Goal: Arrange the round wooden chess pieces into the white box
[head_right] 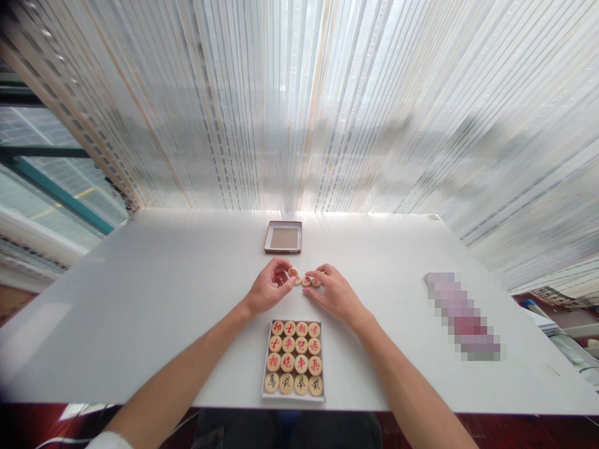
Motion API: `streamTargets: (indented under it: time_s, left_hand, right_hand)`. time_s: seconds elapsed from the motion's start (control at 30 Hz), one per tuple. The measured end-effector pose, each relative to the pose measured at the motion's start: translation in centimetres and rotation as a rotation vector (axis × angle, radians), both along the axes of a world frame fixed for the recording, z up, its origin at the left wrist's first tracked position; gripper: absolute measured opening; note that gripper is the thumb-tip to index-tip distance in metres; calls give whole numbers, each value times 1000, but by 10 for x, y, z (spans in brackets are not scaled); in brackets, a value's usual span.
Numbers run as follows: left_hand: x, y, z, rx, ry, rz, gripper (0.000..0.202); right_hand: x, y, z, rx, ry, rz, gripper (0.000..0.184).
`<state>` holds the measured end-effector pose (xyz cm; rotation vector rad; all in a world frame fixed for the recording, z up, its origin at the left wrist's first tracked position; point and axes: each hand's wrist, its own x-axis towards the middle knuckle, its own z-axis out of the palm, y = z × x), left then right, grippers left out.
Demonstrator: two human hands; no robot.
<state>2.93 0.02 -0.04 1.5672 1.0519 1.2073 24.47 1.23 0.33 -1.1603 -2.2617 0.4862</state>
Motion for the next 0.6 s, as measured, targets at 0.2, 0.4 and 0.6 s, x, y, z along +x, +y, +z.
streamTargets:
  time_s: [0.2,0.4,0.6]
  left_hand:
    - [1,-1,-1,6,37,-27,31]
    - [0,-1,0,18,94,-13,32]
    - [0,-1,2,-4,90,-13,34]
  right_hand:
    - [0,1,-2,-2,15,0,26]
    - [0,2,-5,-3,36,-7,24]
    - [1,1,-5,-23,46,-1,24]
